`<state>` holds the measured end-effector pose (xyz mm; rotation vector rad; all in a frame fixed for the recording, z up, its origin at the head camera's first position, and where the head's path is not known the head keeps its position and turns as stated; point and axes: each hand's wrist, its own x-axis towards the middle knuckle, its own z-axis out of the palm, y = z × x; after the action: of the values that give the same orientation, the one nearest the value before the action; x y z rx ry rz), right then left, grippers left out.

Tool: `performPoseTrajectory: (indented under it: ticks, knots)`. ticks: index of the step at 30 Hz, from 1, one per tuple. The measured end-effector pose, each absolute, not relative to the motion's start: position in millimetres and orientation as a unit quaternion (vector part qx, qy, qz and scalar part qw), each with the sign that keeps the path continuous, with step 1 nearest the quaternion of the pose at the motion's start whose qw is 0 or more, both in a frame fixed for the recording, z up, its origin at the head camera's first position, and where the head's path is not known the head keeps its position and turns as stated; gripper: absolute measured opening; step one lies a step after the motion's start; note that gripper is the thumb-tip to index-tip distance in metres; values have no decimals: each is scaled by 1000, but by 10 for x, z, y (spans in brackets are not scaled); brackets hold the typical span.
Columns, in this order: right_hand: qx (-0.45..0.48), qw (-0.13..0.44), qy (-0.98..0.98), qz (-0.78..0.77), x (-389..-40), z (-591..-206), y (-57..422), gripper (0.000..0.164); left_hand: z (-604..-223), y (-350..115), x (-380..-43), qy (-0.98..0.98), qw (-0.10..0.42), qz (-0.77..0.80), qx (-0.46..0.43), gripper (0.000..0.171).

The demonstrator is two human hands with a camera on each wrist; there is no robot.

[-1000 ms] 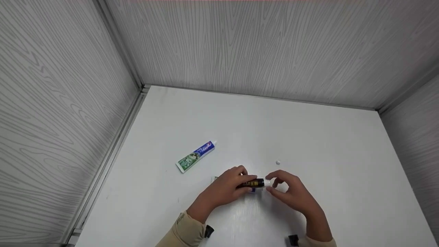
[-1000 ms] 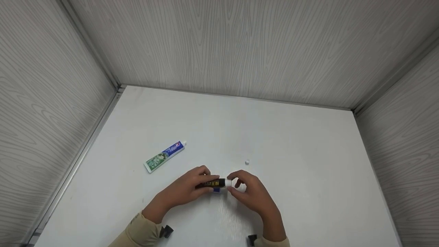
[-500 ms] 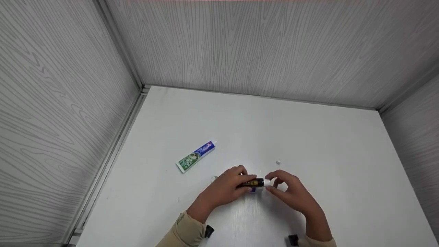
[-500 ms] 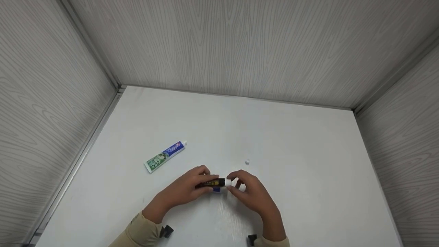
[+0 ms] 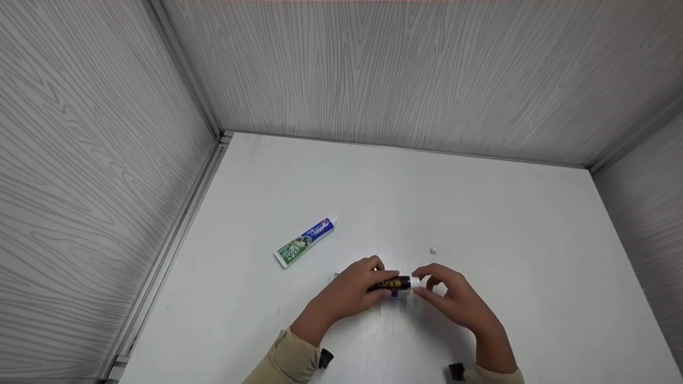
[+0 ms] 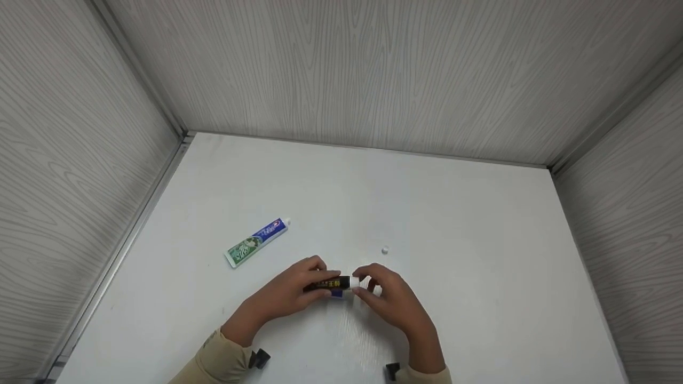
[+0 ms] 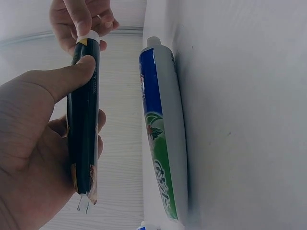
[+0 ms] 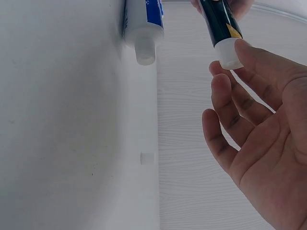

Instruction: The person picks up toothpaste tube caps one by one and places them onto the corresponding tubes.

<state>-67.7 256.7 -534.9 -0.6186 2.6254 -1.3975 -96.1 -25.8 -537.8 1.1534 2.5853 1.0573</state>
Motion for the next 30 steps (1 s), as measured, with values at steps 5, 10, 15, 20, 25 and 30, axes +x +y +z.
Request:
performPoseTrajectory:
  ticks: [5,10,15,20,25,30]
  knots:
    - [-202,58,865,-455,-665,-5351,2566,26,-5376,-253,-946,854,64,351,379,42]
    - [-199,64,866,-455,-662,-5341,2566,26,-5389,-254,-948,854,62,350,380,43]
    - [-201,62,867,-451,-676,-5336,2569,26,-5374,-253,-957,854,59,351,380,42]
    - [-208,56,866,-451,-693,-5333,2568,26,-5356,-254,-958,855,58,350,379,43]
    - [-203,63,867,-450,-687,-5326,2562,25,-5354,-251,-949,855,55,347,381,42]
    - [-200,70,866,-452,-676,-5318,2554,24,-5355,-245,-946,856,54,346,381,41]
